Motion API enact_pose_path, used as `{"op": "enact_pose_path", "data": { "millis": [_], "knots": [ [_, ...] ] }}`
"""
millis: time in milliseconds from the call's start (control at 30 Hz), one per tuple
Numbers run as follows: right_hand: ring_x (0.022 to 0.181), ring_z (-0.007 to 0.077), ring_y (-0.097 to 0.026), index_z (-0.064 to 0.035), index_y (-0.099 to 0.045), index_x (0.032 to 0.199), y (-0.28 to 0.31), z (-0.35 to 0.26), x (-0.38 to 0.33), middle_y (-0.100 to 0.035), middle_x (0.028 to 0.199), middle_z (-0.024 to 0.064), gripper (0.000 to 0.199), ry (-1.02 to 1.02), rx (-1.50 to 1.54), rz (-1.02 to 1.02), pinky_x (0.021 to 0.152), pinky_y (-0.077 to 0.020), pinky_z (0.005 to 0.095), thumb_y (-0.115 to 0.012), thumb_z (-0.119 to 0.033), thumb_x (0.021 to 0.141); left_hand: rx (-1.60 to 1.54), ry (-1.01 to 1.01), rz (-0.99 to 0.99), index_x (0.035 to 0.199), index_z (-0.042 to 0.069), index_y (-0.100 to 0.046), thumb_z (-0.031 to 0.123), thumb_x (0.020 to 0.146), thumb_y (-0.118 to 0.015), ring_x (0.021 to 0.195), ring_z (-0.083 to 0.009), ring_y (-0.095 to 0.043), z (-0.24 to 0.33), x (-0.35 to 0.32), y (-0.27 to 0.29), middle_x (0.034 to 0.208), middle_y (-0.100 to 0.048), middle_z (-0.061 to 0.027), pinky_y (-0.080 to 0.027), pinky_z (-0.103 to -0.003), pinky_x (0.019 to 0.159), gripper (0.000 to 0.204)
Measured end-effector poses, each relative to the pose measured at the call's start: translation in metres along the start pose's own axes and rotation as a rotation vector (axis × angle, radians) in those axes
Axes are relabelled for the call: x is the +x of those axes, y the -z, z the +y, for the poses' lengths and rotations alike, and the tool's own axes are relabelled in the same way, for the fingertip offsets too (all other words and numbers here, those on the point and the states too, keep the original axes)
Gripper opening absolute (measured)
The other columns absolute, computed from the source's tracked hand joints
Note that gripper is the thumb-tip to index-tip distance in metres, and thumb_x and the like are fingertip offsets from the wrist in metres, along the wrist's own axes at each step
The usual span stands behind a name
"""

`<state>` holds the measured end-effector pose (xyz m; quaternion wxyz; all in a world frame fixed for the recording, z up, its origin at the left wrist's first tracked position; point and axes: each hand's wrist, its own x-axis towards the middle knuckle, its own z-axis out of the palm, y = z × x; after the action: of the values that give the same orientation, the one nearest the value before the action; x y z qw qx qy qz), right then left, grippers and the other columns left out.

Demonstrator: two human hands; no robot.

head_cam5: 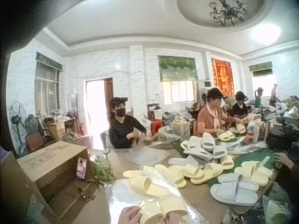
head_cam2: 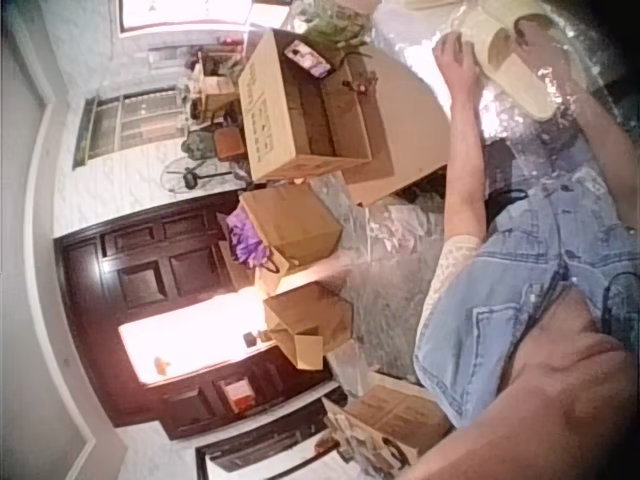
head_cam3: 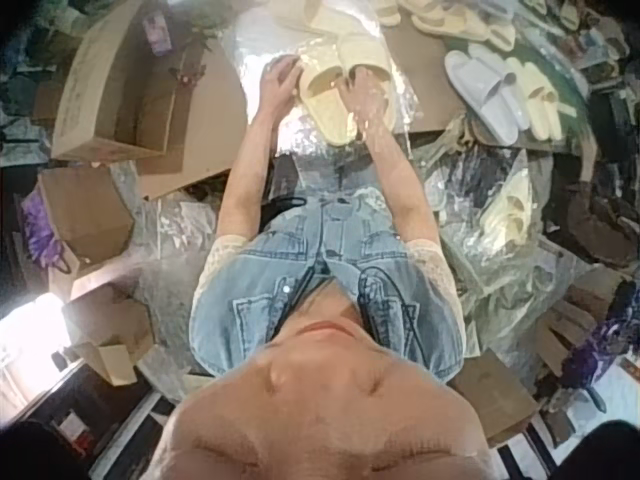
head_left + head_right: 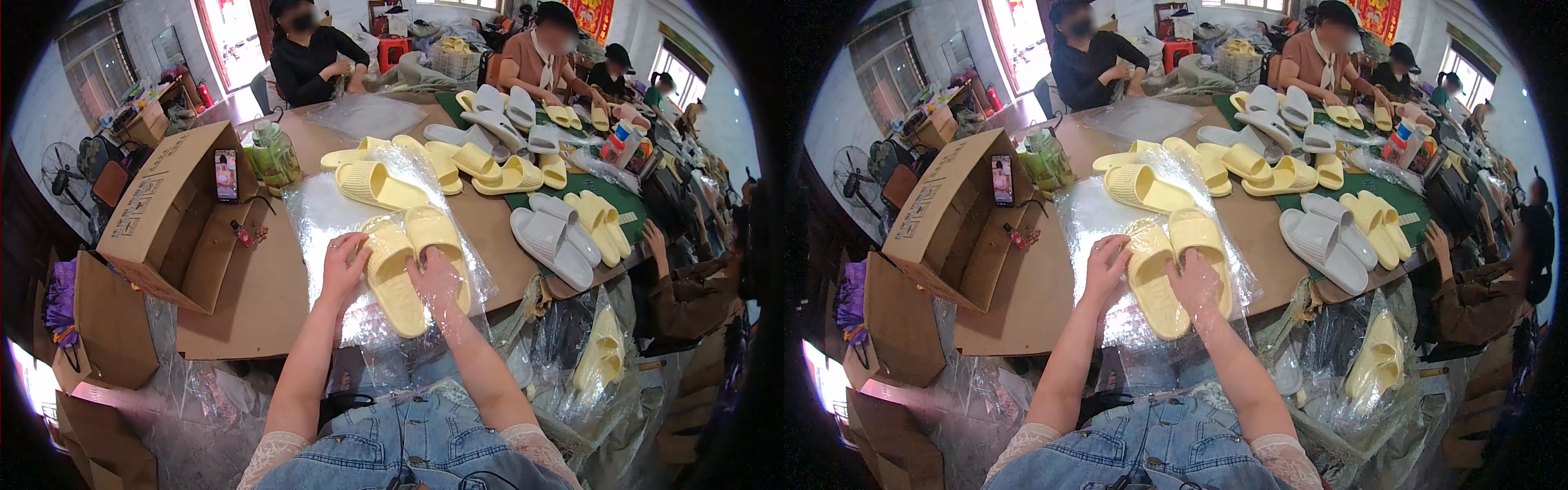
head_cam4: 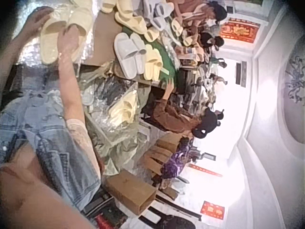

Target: The person wraps pairs of yellow, black, and white plastic slippers in clear plastic bags. They pick up a pair, place it on a sheet of plastic, fold the plastic around the slippers, and set the wrapped pair aside. The process is repeated for multiple pairs throughout the clip.

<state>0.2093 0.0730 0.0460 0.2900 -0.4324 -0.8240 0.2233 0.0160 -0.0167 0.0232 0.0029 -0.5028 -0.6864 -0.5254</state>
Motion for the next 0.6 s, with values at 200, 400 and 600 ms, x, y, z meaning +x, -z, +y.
{"op": "enact_pose_path", "data": {
  "millis": [200,400,600],
  "knots": [
    [0.082,0.0369,-0.066,-0.0035,-0.059,0.099,-0.0046,0.0054,-0.0001,-0.066,0.091,0.0176,0.035,0.046,-0.001,0.036,0.072,-0.0518,0.0473,-0.065,-0.036,0.089,-0.004,0.002,-0.001,0.113,0.009,-0.071,0.017,0.084,-0.072,0.112,-0.0303,-0.056,0.0009,-0.0003,-0.0001,0.117,-0.067,-0.01,-0.045,-0.04,0.099,0.03],
    [0.083,0.0372,-0.066,-0.0036,-0.058,0.1,-0.0036,0.0045,0.0007,-0.066,0.092,0.0172,0.036,0.023,-0.008,0.013,0.073,-0.0519,0.0475,-0.064,-0.037,0.09,-0.008,0.003,-0.007,0.113,0.009,-0.071,0.016,0.084,-0.072,0.112,-0.0302,-0.056,0.0002,0.0006,0.0002,0.117,-0.067,-0.0104,-0.045,-0.04,0.099,0.03],
    [0.084,0.0373,-0.066,-0.0029,-0.059,0.099,0.0007,0.0003,0.0003,-0.066,0.093,0.0173,0.036,0.011,0.001,0.004,0.074,-0.052,0.0475,-0.064,-0.037,0.09,-0.006,-0.007,-0.008,0.113,0.009,-0.071,0.016,0.084,-0.072,0.112,-0.0301,-0.056,0.0021,0.0005,0.0008,0.117,-0.067,-0.0103,-0.045,-0.04,0.099,0.03]
  ]
}}
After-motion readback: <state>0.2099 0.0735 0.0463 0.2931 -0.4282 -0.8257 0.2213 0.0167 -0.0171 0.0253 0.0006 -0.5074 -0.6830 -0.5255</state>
